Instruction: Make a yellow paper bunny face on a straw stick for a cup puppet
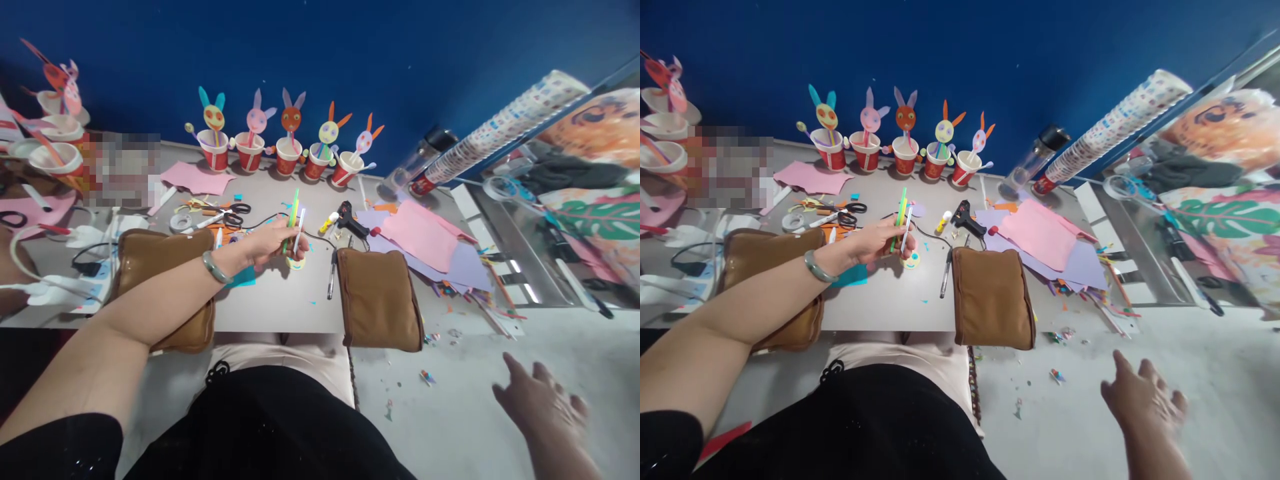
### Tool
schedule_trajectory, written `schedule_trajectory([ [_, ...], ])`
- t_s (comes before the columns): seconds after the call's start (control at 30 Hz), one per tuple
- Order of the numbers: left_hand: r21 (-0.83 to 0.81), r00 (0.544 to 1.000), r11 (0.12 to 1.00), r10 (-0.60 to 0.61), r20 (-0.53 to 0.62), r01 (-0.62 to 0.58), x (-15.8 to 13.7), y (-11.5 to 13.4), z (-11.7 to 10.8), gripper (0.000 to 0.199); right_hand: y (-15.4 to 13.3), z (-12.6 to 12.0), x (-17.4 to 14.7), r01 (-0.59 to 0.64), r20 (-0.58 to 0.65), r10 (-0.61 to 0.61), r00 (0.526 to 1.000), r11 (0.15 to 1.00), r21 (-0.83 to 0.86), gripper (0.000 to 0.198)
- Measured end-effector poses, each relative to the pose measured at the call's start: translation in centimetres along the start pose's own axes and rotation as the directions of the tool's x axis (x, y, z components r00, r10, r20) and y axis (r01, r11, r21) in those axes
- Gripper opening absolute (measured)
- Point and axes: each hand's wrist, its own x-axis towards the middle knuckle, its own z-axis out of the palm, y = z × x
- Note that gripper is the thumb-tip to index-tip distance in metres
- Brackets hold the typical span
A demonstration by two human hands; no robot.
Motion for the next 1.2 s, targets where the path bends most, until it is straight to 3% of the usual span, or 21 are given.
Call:
schedule_trajectory([
  [0.07, -0.027, 1.000, 1.000, -0.004, 0.014, 0.004, 0.2, 0.2, -0.3, 0.004, -3.2, -1.8, 0.0, -0.194, -0.115, 0.185, 0.976, 0.979, -0.066, 0.027],
  [0.1, -0.039, 1.000, 0.999, -0.004, 0.026, 0.005, 0.3, 0.2, -0.4, 0.004, -5.4, -2.9, 0.1, -0.211, -0.161, 0.206, 0.965, 0.977, -0.018, 0.033],
  [0.13, -0.047, 0.999, 0.999, -0.002, 0.038, 0.004, 0.4, 0.2, -0.5, 0.005, -7.9, -4.1, 0.2, -0.174, -0.231, 0.186, 0.955, 0.982, 0.072, 0.036],
  [0.2, -0.051, 0.998, 0.999, 0.005, 0.062, -0.002, 0.5, 0.1, -0.5, 0.007, -13.7, -6.2, 0.6, 0.111, -0.318, -0.018, 0.948, 0.955, 0.276, 0.047],
  [0.27, -0.047, 0.996, 0.999, 0.021, 0.081, -0.017, 0.6, 0.0, -0.4, 0.007, -19.7, -7.6, 1.6, 0.370, -0.381, -0.191, 0.905, 0.796, 0.480, 0.043],
  [0.33, -0.024, 0.994, 0.999, 0.044, 0.101, -0.042, 0.6, -0.3, -0.4, 0.005, -25.7, -8.2, 3.3, 0.452, -0.291, -0.356, 0.888, 0.556, 0.697, 0.045],
  [0.4, -0.004, 0.988, 0.998, 0.069, 0.138, -0.069, 0.6, -0.5, -0.5, 0.007, -31.3, -8.3, 5.6, 0.405, -0.204, -0.479, 0.854, 0.365, 0.838, 0.060],
  [0.47, -0.007, 0.980, 0.996, 0.092, 0.179, -0.092, 0.6, -0.6, -0.6, 0.013, -36.0, -8.2, 8.2, 0.356, -0.192, -0.493, 0.849, 0.263, 0.897, 0.067],
  [0.57, -0.033, 0.973, 0.994, 0.108, 0.202, -0.104, 0.7, -0.6, -0.9, 0.023, -40.9, -7.8, 11.3, 0.151, -0.079, -0.556, 0.827, 0.085, 0.985, 0.064],
  [0.7, -0.029, 0.970, 0.998, 0.056, 0.237, -0.051, 0.8, -0.9, -1.1, 0.025, -43.2, -6.9, 12.8, -0.081, 0.008, -0.651, 0.759, -0.082, 0.993, 0.055],
  [0.87, -0.049, 0.970, 0.999, -0.007, 0.243, 0.019, 1.6, -1.1, -1.2, 0.024, -43.3, -6.0, 12.8, -0.137, -0.006, -0.692, 0.722, -0.152, 0.979, 0.049],
  [0.97, -0.096, 0.965, 0.992, -0.049, 0.259, 0.077, 2.4, -0.8, -1.5, 0.023, -43.3, -6.0, 12.8, -0.146, -0.030, -0.685, 0.728, -0.197, 0.970, 0.046],
  [1.2, -0.149, 0.931, 0.968, -0.141, 0.335, 0.200, 3.2, 0.9, -1.9, 0.045, -43.5, -6.4, 12.9, -0.157, -0.042, -0.626, 0.779, -0.259, 0.953, 0.049],
])
